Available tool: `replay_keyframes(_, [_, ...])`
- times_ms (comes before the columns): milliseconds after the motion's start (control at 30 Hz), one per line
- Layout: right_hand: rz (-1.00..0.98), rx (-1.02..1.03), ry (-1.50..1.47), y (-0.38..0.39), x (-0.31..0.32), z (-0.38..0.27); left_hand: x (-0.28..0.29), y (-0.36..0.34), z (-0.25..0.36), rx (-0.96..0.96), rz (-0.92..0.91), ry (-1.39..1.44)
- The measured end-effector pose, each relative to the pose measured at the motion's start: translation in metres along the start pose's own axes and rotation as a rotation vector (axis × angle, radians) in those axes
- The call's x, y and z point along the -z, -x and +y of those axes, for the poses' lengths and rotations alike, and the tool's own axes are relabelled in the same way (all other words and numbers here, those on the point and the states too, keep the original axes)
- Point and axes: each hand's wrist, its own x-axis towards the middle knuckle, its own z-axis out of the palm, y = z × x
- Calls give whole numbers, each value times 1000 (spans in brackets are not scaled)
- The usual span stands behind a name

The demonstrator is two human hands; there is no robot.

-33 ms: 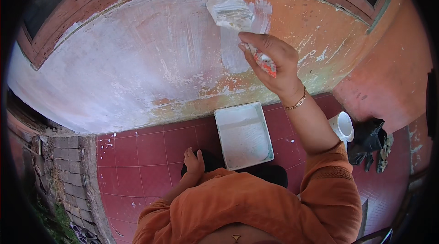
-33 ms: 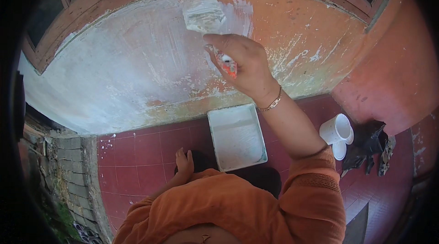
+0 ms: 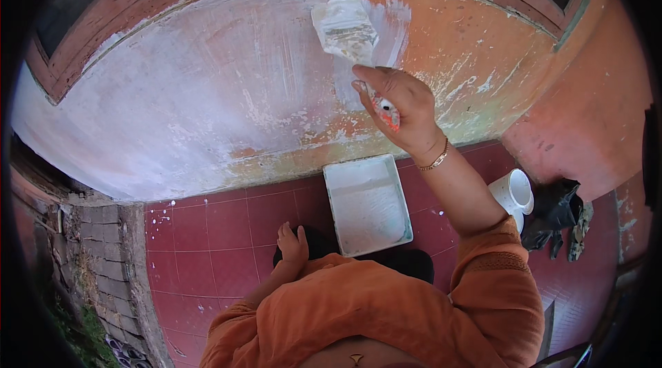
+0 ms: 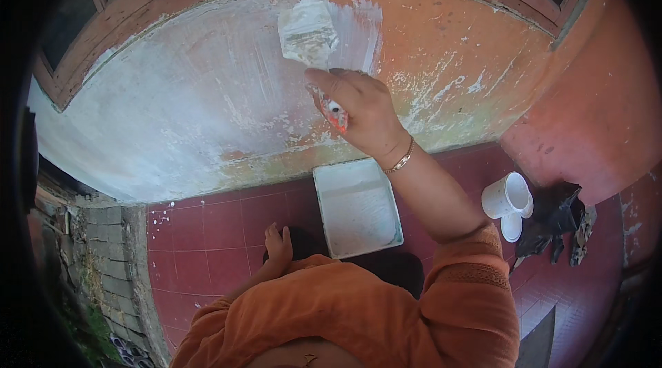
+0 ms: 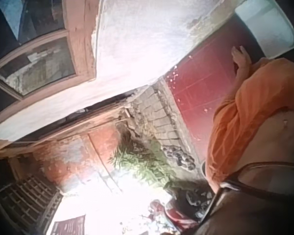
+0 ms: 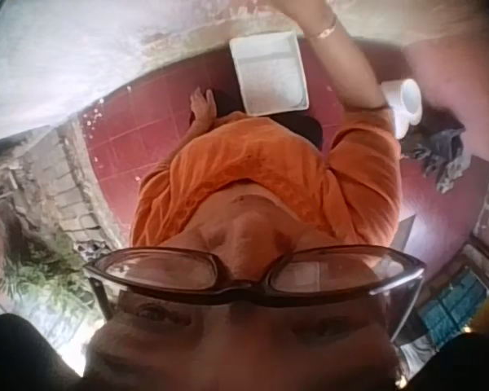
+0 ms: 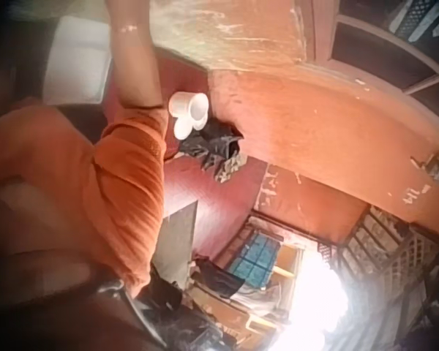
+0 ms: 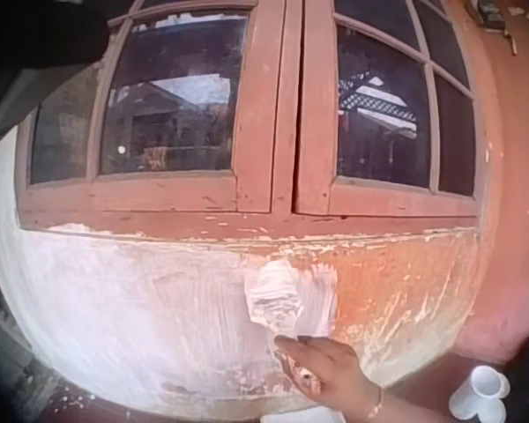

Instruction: The person paints a wall using a brush. They dip the brush into a white paint tray on the floor, wipe the excess paint, and then apply vertical strokes to an orange exterior wall, covering a rectangular section.

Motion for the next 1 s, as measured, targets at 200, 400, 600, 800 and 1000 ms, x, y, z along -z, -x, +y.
replay_keyframes(200, [-196,-105,72,121,-71,-2,2,0,2,7,-5,16])
replay_keyframes(400, [-556,-421,-133,161,-88,-14,1,1,0,12,-19,20])
replay_keyframes(600, [-466,-478,-272,78,-77,25,-1,0,-1,12,-14,24])
replay_keyframes(800, [-411,-399,-226,-40,-23,11,-1,-1,0,11,-4,40])
replay_keyframes(1000, [-2,-44,-144,-59,-1,-20,-1,0,-5,35,-2,48])
